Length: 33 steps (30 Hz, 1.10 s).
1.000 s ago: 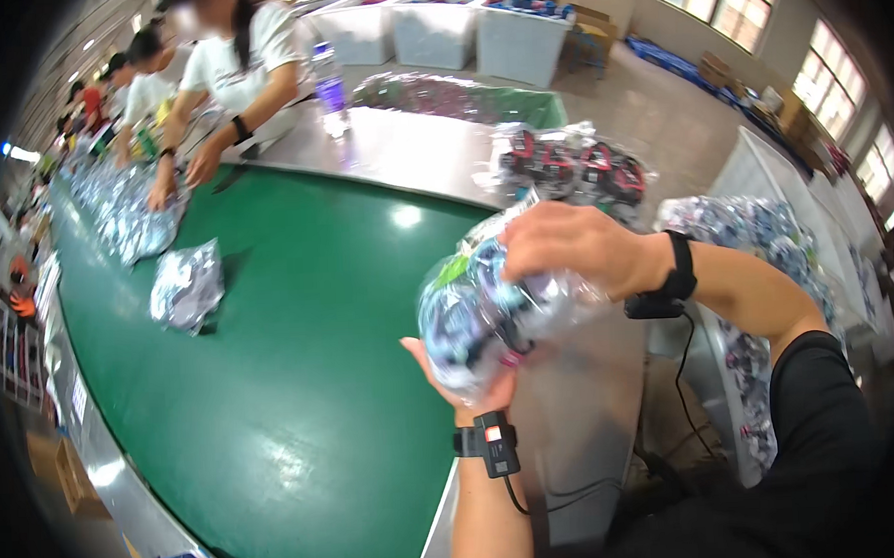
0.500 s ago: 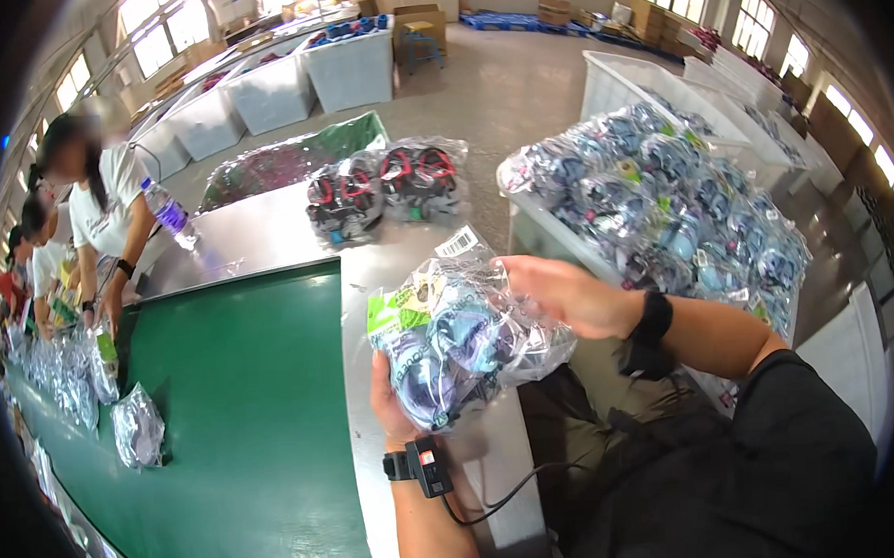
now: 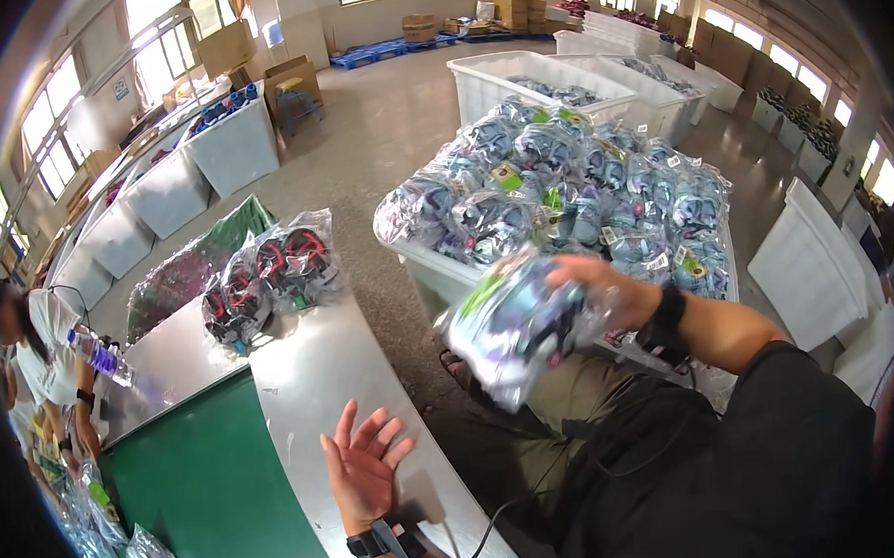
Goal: The person picks up packaged slippers from a green conveyor belt and places them into a large white bin. The person handles the items one by one, moving them from the belt to the bin repeatedly.
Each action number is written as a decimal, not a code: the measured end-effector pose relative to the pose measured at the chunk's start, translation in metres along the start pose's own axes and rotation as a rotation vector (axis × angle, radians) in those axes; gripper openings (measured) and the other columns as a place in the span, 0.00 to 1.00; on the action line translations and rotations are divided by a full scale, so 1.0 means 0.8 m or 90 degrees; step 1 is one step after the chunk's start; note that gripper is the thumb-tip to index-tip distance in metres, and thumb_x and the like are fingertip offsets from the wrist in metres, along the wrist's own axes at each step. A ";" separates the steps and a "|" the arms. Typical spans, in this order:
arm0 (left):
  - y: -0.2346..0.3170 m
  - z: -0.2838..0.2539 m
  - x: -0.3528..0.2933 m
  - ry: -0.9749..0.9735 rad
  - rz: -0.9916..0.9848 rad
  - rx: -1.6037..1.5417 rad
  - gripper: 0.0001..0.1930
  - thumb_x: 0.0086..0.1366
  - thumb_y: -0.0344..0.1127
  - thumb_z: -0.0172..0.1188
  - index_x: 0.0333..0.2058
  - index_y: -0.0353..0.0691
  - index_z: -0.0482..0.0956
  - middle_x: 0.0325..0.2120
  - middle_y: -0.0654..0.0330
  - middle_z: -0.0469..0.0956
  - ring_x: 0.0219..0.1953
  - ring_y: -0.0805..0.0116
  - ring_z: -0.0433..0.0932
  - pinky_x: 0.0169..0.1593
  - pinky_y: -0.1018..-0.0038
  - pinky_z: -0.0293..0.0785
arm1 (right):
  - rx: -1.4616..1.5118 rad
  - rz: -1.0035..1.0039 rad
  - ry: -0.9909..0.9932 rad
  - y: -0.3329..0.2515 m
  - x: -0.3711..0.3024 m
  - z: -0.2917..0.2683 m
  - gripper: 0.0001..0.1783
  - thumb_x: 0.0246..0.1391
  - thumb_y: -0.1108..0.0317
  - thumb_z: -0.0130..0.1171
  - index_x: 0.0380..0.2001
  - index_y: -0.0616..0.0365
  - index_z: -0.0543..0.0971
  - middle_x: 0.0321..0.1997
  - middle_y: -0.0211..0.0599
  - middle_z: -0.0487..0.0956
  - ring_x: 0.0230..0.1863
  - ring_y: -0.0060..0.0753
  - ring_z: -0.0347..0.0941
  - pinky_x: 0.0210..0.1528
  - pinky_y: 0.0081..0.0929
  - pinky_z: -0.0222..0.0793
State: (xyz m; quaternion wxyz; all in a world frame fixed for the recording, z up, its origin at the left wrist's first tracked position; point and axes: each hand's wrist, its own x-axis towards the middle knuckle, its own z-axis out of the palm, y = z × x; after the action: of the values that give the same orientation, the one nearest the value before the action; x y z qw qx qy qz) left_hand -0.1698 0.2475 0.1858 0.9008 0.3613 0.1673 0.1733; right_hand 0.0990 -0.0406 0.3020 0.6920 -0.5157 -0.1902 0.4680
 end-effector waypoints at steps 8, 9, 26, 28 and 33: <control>-0.001 0.003 0.003 0.047 0.013 -0.006 0.35 0.74 0.64 0.42 0.65 0.40 0.64 0.50 0.47 0.76 0.49 0.56 0.81 0.51 0.56 0.83 | -0.094 -0.151 0.442 0.006 -0.046 -0.167 0.23 0.66 0.52 0.55 0.53 0.61 0.76 0.45 0.42 0.82 0.43 0.37 0.82 0.45 0.36 0.81; 0.000 0.001 0.002 0.054 0.014 -0.005 0.35 0.74 0.64 0.42 0.65 0.40 0.64 0.50 0.47 0.77 0.49 0.56 0.81 0.51 0.57 0.83 | -0.192 -0.130 0.498 0.028 -0.032 -0.202 0.23 0.66 0.51 0.55 0.50 0.61 0.77 0.41 0.41 0.83 0.42 0.36 0.82 0.44 0.34 0.82; 0.002 0.001 0.003 0.061 0.013 -0.023 0.32 0.76 0.59 0.43 0.65 0.38 0.64 0.48 0.49 0.77 0.49 0.58 0.81 0.51 0.59 0.83 | -0.329 0.064 0.568 0.060 -0.020 -0.237 0.22 0.66 0.49 0.56 0.29 0.57 0.74 0.22 0.25 0.70 0.17 0.25 0.70 0.16 0.31 0.63; 0.001 0.002 0.003 0.062 0.011 -0.023 0.32 0.76 0.59 0.44 0.65 0.38 0.64 0.48 0.50 0.77 0.49 0.58 0.81 0.52 0.59 0.83 | -0.333 0.102 0.518 0.054 -0.027 -0.245 0.24 0.66 0.46 0.56 0.27 0.56 0.72 0.21 0.25 0.68 0.16 0.24 0.68 0.15 0.31 0.60; 0.002 0.002 0.002 0.071 0.015 -0.014 0.32 0.76 0.59 0.44 0.65 0.39 0.64 0.48 0.50 0.77 0.49 0.58 0.81 0.51 0.59 0.82 | -0.855 0.006 0.502 0.026 -0.046 -0.236 0.28 0.66 0.44 0.53 0.35 0.63 0.79 0.28 0.39 0.74 0.30 0.34 0.75 0.33 0.32 0.71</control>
State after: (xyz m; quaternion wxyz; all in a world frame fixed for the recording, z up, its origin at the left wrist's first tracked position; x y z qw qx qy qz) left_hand -0.1678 0.2484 0.1882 0.8917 0.3434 0.2114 0.2056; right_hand 0.2126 -0.1726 0.2168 0.2458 -0.9534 -0.1706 0.0378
